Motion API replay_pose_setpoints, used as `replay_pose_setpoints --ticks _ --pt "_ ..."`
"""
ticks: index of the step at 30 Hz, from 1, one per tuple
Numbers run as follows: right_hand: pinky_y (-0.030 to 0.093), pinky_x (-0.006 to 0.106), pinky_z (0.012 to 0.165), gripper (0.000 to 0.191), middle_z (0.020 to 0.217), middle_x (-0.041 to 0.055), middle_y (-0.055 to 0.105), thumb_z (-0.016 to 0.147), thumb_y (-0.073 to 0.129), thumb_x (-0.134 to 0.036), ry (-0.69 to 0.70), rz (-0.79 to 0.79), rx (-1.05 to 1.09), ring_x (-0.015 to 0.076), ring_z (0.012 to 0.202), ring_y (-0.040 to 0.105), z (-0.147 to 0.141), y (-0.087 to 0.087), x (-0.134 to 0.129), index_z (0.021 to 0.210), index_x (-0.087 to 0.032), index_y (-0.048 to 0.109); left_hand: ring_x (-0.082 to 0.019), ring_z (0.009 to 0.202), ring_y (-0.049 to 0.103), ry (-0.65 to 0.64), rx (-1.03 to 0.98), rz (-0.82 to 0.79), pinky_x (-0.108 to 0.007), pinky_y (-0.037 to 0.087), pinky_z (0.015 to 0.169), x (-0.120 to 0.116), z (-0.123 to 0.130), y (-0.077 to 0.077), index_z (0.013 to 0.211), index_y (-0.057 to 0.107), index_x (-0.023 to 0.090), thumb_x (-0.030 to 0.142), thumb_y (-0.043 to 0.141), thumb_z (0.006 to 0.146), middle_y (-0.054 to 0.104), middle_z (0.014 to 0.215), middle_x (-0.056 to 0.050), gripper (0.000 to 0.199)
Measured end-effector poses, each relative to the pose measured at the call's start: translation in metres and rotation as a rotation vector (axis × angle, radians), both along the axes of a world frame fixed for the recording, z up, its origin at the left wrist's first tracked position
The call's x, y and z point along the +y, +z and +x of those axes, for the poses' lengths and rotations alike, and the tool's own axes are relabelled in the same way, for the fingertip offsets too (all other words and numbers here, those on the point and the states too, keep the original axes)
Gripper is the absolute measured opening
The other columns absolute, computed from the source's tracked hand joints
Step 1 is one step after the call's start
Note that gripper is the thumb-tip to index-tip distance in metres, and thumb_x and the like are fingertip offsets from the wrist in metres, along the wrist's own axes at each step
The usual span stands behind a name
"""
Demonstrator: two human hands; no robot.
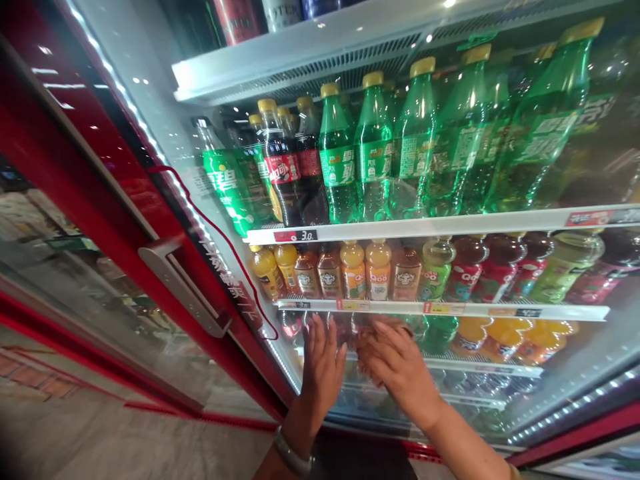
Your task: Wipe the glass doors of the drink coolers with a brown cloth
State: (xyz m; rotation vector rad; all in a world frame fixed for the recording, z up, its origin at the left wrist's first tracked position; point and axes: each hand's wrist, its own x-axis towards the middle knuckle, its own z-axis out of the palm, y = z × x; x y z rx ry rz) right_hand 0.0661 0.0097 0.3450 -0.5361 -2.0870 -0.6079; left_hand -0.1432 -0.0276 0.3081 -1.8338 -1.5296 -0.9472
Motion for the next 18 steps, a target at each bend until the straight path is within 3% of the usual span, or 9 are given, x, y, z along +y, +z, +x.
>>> replay_pose_setpoints --ticks 3,6,8,12,15,18 --pt "0.039 0.049 0.127 0.028 0.128 0.0040 0.071 0.097 0.059 -0.014 -0.041 -0.027 0.107 0.0252 0.154 0.037 0.016 0.018 0.000 0.119 -0.025 0.073 -0.034 0.161 0.011 -0.004 0.007 -0.006 -0.056 0.034 0.126 0.001 0.014 -0.002 0.164 0.027 0.016 0.019 0.064 0.094 0.013 0.173 -0.016 0.079" --pt "0.042 0.052 0.124 0.031 0.130 0.0082 0.069 0.092 0.067 -0.013 -0.078 -0.039 0.200 0.0287 0.153 0.037 0.004 0.041 0.000 0.120 -0.024 0.072 -0.038 0.161 0.005 -0.009 -0.017 -0.028 -0.062 0.034 0.124 0.004 0.024 -0.004 0.162 0.033 0.018 0.020 0.068 0.091 0.004 0.174 -0.016 0.078" --pt "0.042 0.051 0.124 0.031 0.130 0.0072 0.069 0.092 0.067 -0.013 -0.090 -0.030 0.174 0.0269 0.155 0.033 -0.009 0.046 0.001 0.121 -0.025 0.072 -0.039 0.161 0.003 -0.034 -0.038 -0.035 -0.064 0.034 0.124 0.005 0.026 -0.006 0.160 0.036 0.018 0.020 0.070 0.089 -0.002 0.174 -0.016 0.079" --pt "0.043 0.044 0.123 0.028 0.131 -0.0020 0.070 0.098 0.059 -0.014 -0.064 0.028 0.052 0.0205 0.155 0.034 -0.013 0.020 0.001 0.114 -0.031 0.074 -0.040 0.161 0.005 -0.067 -0.045 -0.043 -0.062 0.029 0.127 0.006 0.026 -0.008 0.163 0.029 0.018 0.017 0.072 0.087 -0.005 0.174 -0.016 0.088" --pt "0.042 0.040 0.124 0.027 0.125 -0.0039 0.073 0.101 0.054 -0.016 -0.066 -0.004 0.011 0.0186 0.154 0.036 0.013 -0.003 -0.002 0.108 -0.029 0.076 -0.043 0.161 0.006 -0.027 -0.047 -0.051 -0.066 0.031 0.124 0.007 0.029 -0.007 0.166 0.017 0.021 0.015 0.071 0.089 -0.003 0.175 -0.018 0.095" --pt "0.040 0.046 0.126 0.026 0.119 -0.0001 0.074 0.098 0.057 -0.013 -0.123 -0.065 0.035 0.0193 0.154 0.037 0.047 -0.004 -0.004 0.111 -0.028 0.074 -0.046 0.160 0.009 -0.013 -0.039 -0.039 -0.068 0.037 0.120 0.009 0.037 -0.007 0.167 0.011 0.019 0.016 0.070 0.092 -0.001 0.174 -0.022 0.095"
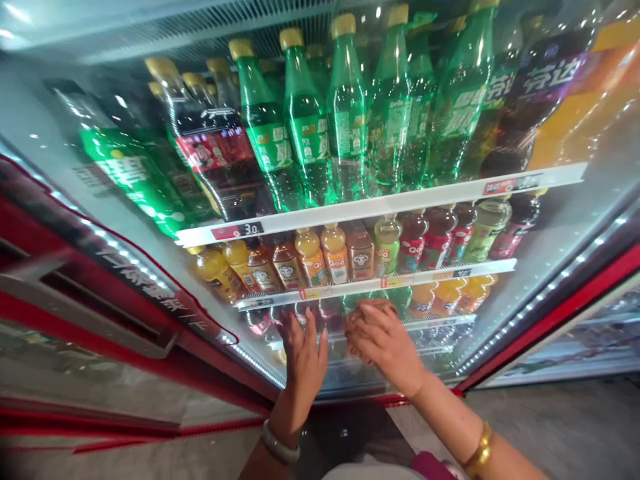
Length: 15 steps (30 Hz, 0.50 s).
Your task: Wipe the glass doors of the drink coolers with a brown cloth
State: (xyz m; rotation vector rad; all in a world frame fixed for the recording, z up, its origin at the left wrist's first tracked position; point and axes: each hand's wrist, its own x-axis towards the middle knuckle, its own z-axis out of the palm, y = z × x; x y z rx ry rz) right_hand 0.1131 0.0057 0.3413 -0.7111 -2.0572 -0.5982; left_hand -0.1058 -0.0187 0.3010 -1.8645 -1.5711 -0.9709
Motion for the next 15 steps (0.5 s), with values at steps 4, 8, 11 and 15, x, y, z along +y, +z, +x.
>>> replay_pose_setpoints --ticks 4,8,11,15 --pt "0.046 0.052 0.121 0.029 0.130 0.0051 0.068 0.091 0.069 -0.014 -0.075 0.015 0.188 0.0264 0.152 0.039 0.009 0.029 0.003 0.115 -0.029 0.073 -0.048 0.159 0.010 -0.047 -0.016 0.014 -0.073 0.032 0.120 0.007 0.013 -0.004 0.167 0.010 0.020 0.012 0.068 0.092 0.002 0.174 -0.024 0.095" --pt "0.045 0.050 0.123 0.024 0.136 0.0042 0.064 0.091 0.070 -0.018 -0.088 0.011 0.301 0.0275 0.154 0.034 -0.021 0.034 0.006 0.113 -0.028 0.073 -0.053 0.157 0.012 -0.112 -0.110 -0.063 -0.079 0.028 0.119 0.015 0.025 -0.013 0.162 0.033 0.016 0.009 0.066 0.091 0.007 0.173 -0.026 0.079" --pt "0.049 0.045 0.120 0.021 0.137 -0.0011 0.064 0.092 0.069 -0.017 -0.040 -0.006 0.212 0.0241 0.155 0.032 -0.026 0.010 0.005 0.106 -0.031 0.074 -0.055 0.156 0.002 -0.134 -0.126 -0.128 -0.084 0.019 0.118 0.019 0.032 -0.018 0.154 0.047 0.011 0.012 0.064 0.092 0.003 0.173 -0.026 0.064" --pt "0.053 0.045 0.116 0.020 0.134 -0.0028 0.065 0.090 0.070 -0.015 -0.035 -0.023 0.136 0.0235 0.155 0.032 0.017 -0.012 0.005 0.101 -0.032 0.074 -0.051 0.155 -0.019 -0.133 -0.107 -0.131 -0.087 0.008 0.116 0.020 0.045 -0.013 0.162 0.031 0.017 0.014 0.068 0.091 -0.019 0.171 -0.021 0.080"
